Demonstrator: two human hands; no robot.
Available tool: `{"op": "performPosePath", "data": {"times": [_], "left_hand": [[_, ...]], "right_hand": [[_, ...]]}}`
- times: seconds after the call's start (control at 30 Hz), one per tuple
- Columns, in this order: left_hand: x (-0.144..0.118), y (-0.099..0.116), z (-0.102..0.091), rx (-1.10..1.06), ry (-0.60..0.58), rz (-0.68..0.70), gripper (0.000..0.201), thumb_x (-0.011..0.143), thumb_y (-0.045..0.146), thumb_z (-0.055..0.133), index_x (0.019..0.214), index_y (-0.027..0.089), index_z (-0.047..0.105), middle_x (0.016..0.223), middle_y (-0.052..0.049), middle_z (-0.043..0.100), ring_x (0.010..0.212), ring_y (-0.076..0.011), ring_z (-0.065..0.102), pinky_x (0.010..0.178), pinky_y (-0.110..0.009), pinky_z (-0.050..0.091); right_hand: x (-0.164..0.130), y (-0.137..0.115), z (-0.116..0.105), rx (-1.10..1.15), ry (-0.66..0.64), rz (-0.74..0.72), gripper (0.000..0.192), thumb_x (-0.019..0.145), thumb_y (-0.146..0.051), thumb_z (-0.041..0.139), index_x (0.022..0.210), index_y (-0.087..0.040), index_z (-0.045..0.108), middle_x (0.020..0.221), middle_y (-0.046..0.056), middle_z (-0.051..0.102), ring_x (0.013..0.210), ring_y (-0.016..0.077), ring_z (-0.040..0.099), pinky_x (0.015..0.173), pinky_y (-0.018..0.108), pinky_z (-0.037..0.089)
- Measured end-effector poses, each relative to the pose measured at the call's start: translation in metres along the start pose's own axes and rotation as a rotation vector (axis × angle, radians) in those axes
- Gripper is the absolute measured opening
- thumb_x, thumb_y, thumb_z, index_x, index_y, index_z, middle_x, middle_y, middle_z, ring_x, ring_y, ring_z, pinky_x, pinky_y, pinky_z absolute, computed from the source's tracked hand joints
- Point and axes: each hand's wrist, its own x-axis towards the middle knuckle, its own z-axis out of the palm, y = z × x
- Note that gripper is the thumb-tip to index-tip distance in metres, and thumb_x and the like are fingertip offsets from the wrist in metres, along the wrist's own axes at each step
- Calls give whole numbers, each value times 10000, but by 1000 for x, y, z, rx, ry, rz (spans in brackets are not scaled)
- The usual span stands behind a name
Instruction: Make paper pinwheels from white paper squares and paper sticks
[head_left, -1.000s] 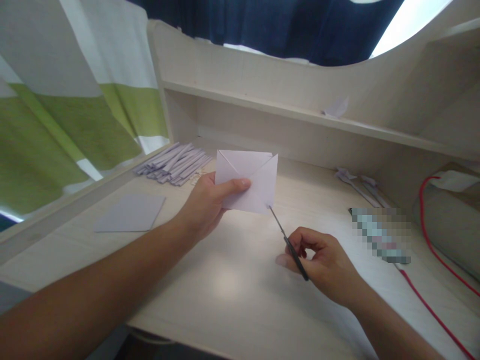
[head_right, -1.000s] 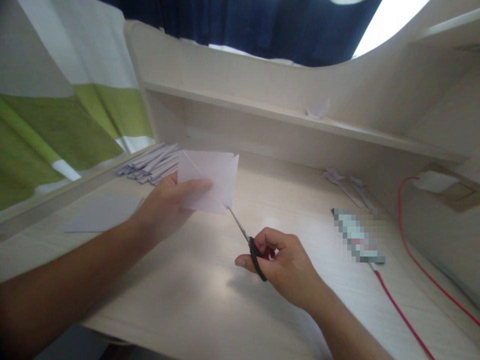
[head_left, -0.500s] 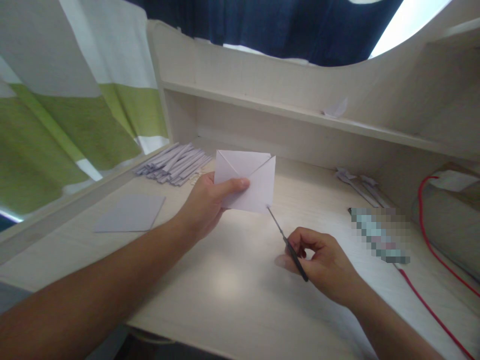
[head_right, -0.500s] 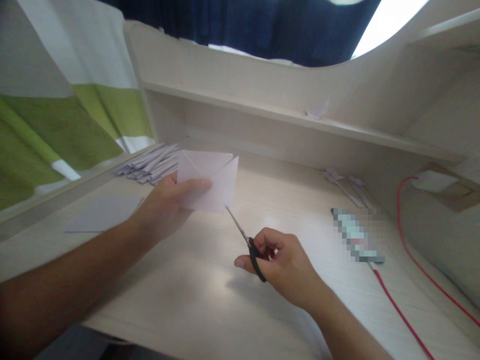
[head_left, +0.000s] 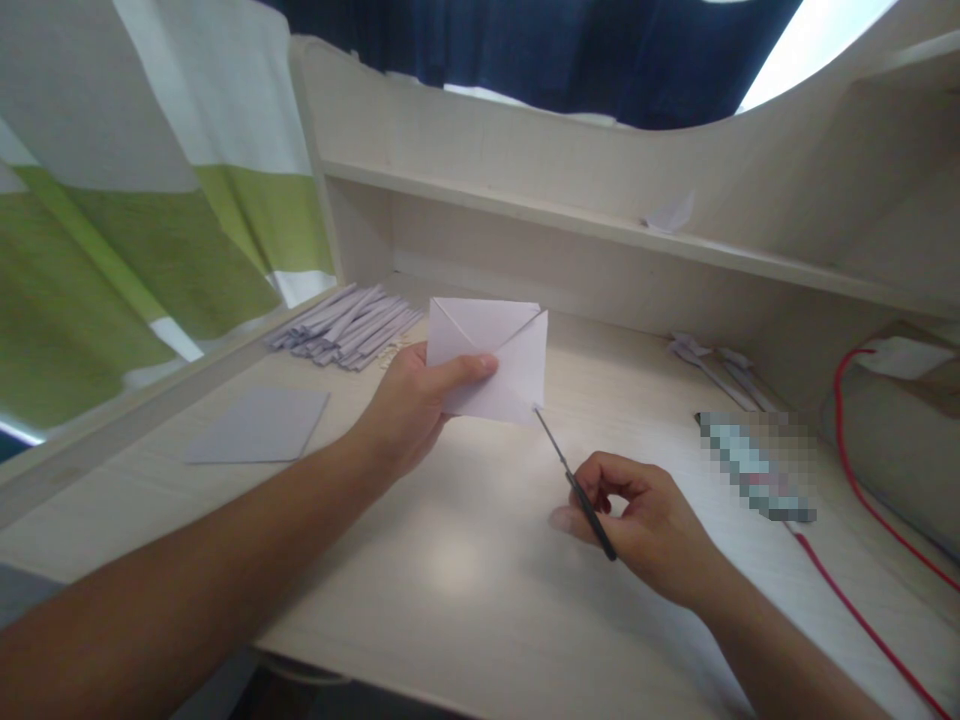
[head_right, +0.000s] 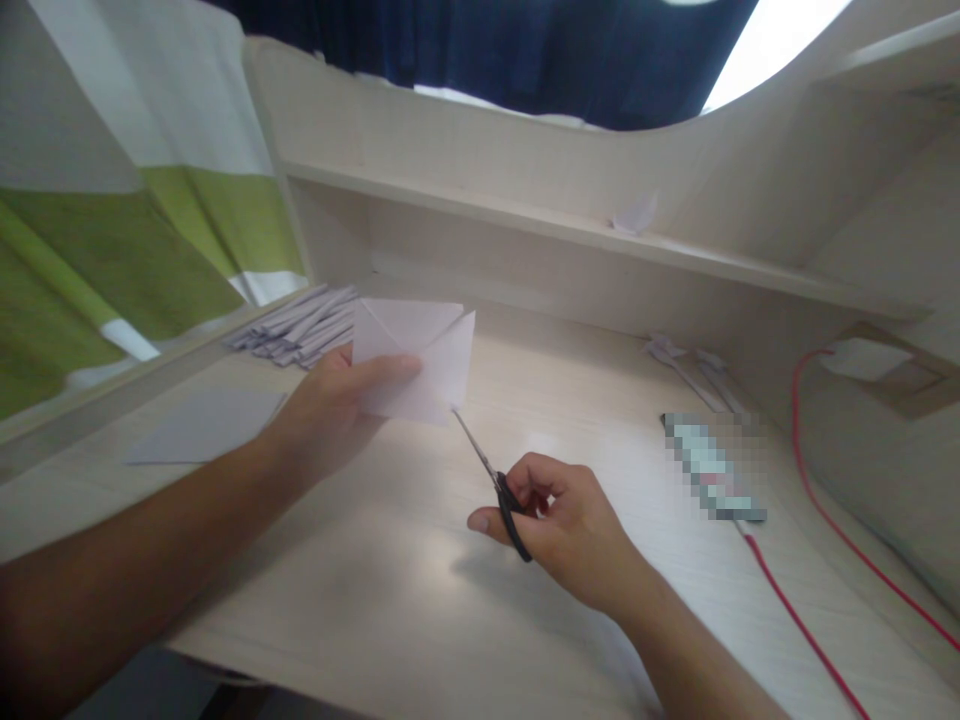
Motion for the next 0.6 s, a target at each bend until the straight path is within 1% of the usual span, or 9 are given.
{"op": "performPosePath", "data": {"times": [0.17, 0.37, 0.6], "left_hand": [[1, -1, -1, -9, -10, 3, 384, 695, 283, 915, 1017, 117, 785, 1025, -111, 808, 894, -243, 748, 765, -315, 582], [0, -1, -1, -14, -14, -2, 370, 697, 283, 917, 1001, 122, 782, 1018, -107, 810, 878, -234, 747, 757, -311, 580], [0, -1, -1, -13, -17, -3, 366, 703, 272, 908, 1014, 123, 785, 1007, -104, 810, 892, -244, 747, 780, -325, 582]], "right_hand": [[0, 1, 0, -5, 5, 4, 426, 683, -476, 938, 638, -209, 609, 601, -37, 541, 596, 135, 461, 574, 285, 382], [0, 6, 0, -16, -3, 0, 398, 717, -476, 922, 658, -210, 632, 611, -31, 558, 608, 140, 472, 576, 288, 382], [0, 7, 0, -18, -12, -3, 387, 720, -451, 931, 661, -215, 630, 615, -34, 546, 612, 138, 467, 558, 280, 369]]}}
